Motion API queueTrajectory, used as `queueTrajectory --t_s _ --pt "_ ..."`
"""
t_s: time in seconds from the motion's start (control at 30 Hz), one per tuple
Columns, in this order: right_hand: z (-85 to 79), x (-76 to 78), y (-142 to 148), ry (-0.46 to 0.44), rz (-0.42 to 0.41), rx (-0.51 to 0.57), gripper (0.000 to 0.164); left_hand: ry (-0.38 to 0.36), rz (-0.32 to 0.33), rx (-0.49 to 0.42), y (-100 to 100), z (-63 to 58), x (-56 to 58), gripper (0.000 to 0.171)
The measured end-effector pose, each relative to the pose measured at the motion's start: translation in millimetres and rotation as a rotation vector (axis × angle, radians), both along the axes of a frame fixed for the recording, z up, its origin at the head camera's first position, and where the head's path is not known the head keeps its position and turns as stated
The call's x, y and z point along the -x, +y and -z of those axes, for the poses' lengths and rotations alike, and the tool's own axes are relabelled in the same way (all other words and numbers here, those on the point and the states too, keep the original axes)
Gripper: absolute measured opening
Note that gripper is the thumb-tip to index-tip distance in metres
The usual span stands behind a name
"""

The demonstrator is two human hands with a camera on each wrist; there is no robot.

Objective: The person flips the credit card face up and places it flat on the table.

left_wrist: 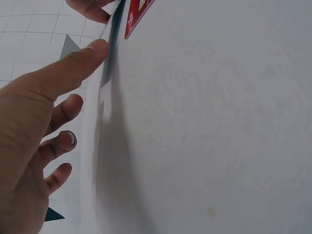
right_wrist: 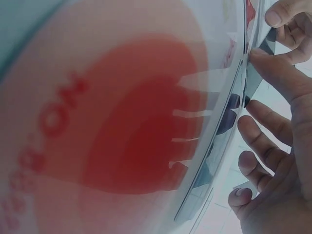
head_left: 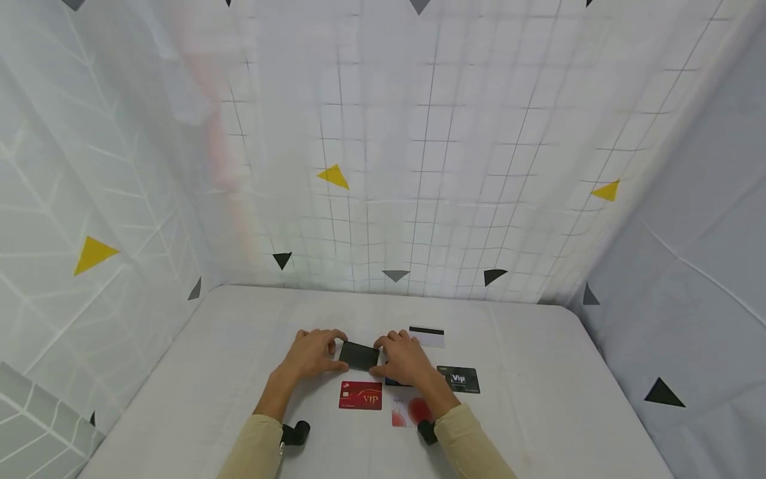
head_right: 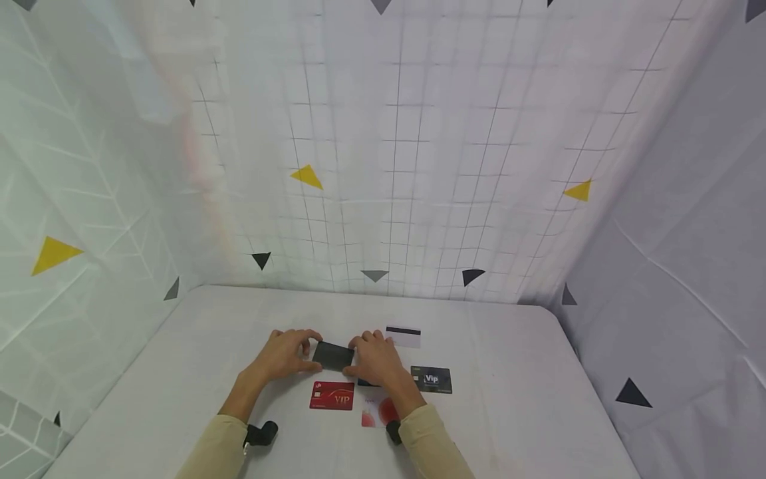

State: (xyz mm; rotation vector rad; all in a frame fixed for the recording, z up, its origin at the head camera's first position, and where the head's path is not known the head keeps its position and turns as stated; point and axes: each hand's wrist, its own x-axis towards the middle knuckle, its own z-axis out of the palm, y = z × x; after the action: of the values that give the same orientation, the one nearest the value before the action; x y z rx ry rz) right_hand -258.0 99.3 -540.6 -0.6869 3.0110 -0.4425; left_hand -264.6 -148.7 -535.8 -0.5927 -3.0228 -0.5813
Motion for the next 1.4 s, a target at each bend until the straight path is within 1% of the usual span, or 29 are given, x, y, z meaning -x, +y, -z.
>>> queueTrajectory --t_s 0.17,0.3,0.47,0.7,0.8,1.03,1.23,1.4 --pt "-1.6 0.2 1.8 0.006 0.010 -0.017 0.065 0.018 0.016 -0.004 3.8 0.2 2.9 0.061" --pt "-2.5 0.5 2.0 0.011 0.020 -0.015 0.063 0.013 0.007 -0.001 6.7 -2.4 3.1 0.062" --pt "-7.4 -0.9 4.5 0.019 0.028 0.039 0.060 0.006 -0.001 -0.006 8.2 -1.8 3.7 0.063" --pt "-12.2 -0.9 7.4 0.047 0.017 0.113 0.055 -0.004 0.007 0.013 8.3 5.3 5.5 0.060" --pt "-15.0 -0.6 6.4 0.061 0.006 0.136 0.055 -0.003 0.021 0.015 9.2 6.8 5.2 0.059" --pt "-21.2 -1.6 1.2 0.063 -0.032 0.188 0.055 -0.007 0.080 -0.009 14.3 3.3 3.0 0.057" --pt "-25.7 -3.3 -3.3 0.068 -0.063 0.223 0.057 -0.019 0.095 0.012 19.2 2.7 2.7 0.057" --pt "-28.4 -5.4 -6.0 0.061 -0.073 0.236 0.057 -0.016 0.111 0.009 21.7 0.6 0.7 0.056"
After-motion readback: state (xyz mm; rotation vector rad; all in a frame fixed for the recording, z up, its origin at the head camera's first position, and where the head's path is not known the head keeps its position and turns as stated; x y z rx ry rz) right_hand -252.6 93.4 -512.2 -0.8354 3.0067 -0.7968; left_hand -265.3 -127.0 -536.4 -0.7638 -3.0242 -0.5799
